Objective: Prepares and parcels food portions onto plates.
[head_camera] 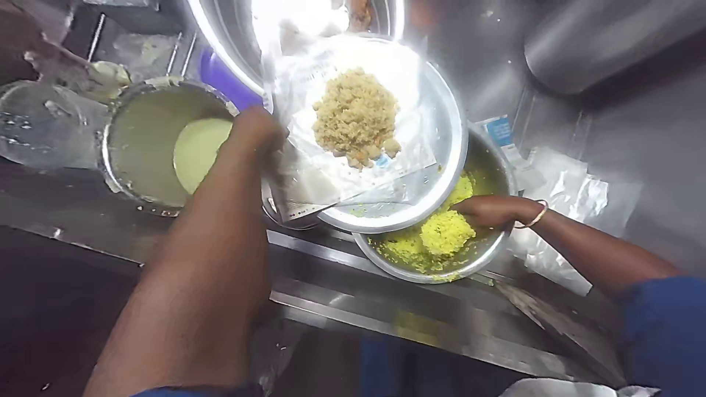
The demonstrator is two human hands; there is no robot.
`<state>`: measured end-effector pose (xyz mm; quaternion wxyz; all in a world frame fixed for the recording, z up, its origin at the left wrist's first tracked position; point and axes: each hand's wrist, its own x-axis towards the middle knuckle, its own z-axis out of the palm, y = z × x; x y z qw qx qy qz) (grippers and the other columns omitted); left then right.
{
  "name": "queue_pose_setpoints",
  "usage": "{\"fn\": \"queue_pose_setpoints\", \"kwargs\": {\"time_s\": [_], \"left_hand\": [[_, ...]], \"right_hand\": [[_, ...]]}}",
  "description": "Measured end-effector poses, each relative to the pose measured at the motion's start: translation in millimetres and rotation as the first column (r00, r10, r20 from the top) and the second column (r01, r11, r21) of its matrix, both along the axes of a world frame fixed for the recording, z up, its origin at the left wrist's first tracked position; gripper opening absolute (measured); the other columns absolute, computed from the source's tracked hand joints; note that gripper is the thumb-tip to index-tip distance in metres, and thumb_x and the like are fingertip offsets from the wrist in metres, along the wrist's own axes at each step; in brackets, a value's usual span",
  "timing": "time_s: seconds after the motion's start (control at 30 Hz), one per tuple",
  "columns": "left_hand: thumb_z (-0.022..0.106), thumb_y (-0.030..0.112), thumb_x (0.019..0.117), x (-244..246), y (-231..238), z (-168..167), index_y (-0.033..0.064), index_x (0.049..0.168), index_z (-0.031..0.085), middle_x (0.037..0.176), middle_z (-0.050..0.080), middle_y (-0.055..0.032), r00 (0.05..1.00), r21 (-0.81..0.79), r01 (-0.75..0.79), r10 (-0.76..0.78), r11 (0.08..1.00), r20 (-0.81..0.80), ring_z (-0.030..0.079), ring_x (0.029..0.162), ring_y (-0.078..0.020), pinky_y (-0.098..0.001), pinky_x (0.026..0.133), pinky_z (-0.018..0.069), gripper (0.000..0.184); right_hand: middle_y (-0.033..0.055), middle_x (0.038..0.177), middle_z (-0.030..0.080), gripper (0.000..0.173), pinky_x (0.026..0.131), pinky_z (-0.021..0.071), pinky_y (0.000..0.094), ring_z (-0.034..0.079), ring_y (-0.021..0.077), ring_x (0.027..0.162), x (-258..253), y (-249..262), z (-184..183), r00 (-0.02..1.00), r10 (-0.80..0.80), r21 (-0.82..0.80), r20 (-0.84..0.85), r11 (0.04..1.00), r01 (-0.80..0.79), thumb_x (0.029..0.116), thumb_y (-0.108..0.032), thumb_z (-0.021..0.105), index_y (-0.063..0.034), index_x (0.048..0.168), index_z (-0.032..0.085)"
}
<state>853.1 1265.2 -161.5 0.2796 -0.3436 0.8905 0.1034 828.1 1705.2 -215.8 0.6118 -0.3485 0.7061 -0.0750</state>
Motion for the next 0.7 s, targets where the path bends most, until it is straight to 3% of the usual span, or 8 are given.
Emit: {"fn": "queue_pose_setpoints", "kwargs": {"time_s": [0.1,0.2,0.3,0.37,0.5,0.57,0.6,0.7], "left_hand": [[0.064,0.02,0.0986,0.4,-0.4,-1.2,-0.0203,0.12,0.052,0.121,0.057,-0.0426,1.0,0.017,-0.011,0.011,1.0,-0.009,0.055,0.118,-0.0577,-0.0742,0.095,0.0414,0.047],[0.064,0.022,0.0985,-0.1,-3.6,-0.4,-0.0198,0.123,0.051,0.123,0.055,-0.0428,1.0,0.017,-0.015,0.015,1.0,-0.009,0.055,0.119,-0.0577,-0.0749,0.095,0.0412,0.05],[0.063,0.021,0.0992,-0.9,-1.1,-0.6,-0.0205,0.12,0.052,0.122,0.055,-0.0433,1.0,0.018,-0.008,0.008,1.0,0.0,0.055,0.119,-0.0576,-0.0744,0.095,0.041,0.048],[0.063,0.021,0.0989,-2.4,-2.3,-2.6,-0.0206,0.118,0.053,0.121,0.056,-0.0427,1.0,0.016,0.0,0.0,1.0,-0.006,0.055,0.118,-0.0574,-0.0747,0.094,0.0414,0.047],[0.064,0.022,0.0985,-1.6,-3.9,-1.4,-0.0195,0.115,0.055,0.117,0.059,-0.0415,1.0,0.026,-0.009,0.009,1.0,0.009,0.057,0.114,-0.0571,-0.0748,0.091,0.0426,0.046],[0.063,0.022,0.0992,-0.7,-6.2,0.4,-0.0194,0.114,0.057,0.116,0.06,-0.0405,1.0,0.04,-0.008,0.008,0.999,0.02,0.058,0.113,-0.0557,-0.0743,0.092,0.0428,0.045],[0.062,0.022,0.1001,-0.5,-6.0,3.0,-0.0195,0.114,0.057,0.116,0.06,-0.0402,1.0,0.046,0.002,-0.003,0.999,0.031,0.059,0.113,-0.0551,-0.0735,0.092,0.043,0.044],[0.06,0.021,0.102,-0.9,-9.7,5.9,-0.0197,0.118,0.055,0.118,0.059,-0.0403,0.998,0.067,0.041,-0.045,0.997,0.052,0.058,0.115,-0.0539,-0.0719,0.094,0.0431,0.044]], "right_hand": [[0.0242,0.114,0.067,0.036,0.092,0.0496,0.0569,0.066,0.0364,0.103,-8.1,7.0,22.8,0.999,-0.045,-0.017,-0.021,0.999,0.044,0.1016,-0.001,0.051,0.0007,0.137,0.059],[0.0159,0.095,0.067,0.028,0.079,0.0528,0.0472,0.064,0.0251,0.084,-18.0,-3.4,69.3,0.992,-0.11,-0.072,-0.067,0.992,0.105,0.1016,-0.001,0.052,-0.0005,0.127,0.064],[0.0079,0.082,0.068,0.021,0.066,0.0556,0.0425,0.065,0.0182,0.069,-29.5,-37.4,110.7,0.979,-0.166,-0.176,-0.118,0.974,0.144,0.1015,-0.004,0.055,-0.0066,0.117,0.068],[0.0073,0.08,0.065,0.022,0.06,0.0544,0.0401,0.063,0.0172,0.064,-39.0,-72.8,125.2,0.973,-0.205,-0.215,-0.11,0.96,0.178,0.1048,-0.008,0.051,-0.0082,0.122,0.064],[0.0128,0.092,0.065,0.022,0.067,0.0558,0.047,0.066,0.0243,0.075,-42.4,-154.6,104.3,0.931,-0.292,-0.381,-0.217,0.904,0.194,0.1014,-0.009,0.053,-0.0043,0.122,0.06],[0.0183,0.11,0.069,0.038,0.083,0.0544,0.0585,0.069,0.035,0.099,-38.6,-191.2,85.7,0.881,-0.333,-0.412,-0.336,0.893,0.181,0.0983,-0.009,0.057,-0.0066,0.136,0.056],[0.019,0.115,0.069,0.046,0.086,0.0539,0.0611,0.068,0.0383,0.105,-35.6,-205.0,77.5,0.843,-0.346,-0.425,-0.413,0.891,0.157,0.0964,-0.009,0.059,-0.0103,0.141,0.052],[0.0189,0.123,0.064,0.052,0.073,0.0574,0.0558,0.07,0.0384,0.092,-25.7,-224.5,52.2,0.692,-0.387,-0.534,-0.609,0.845,0.002,0.0981,-0.011,0.056,-0.0193,0.149,0.049]]}}
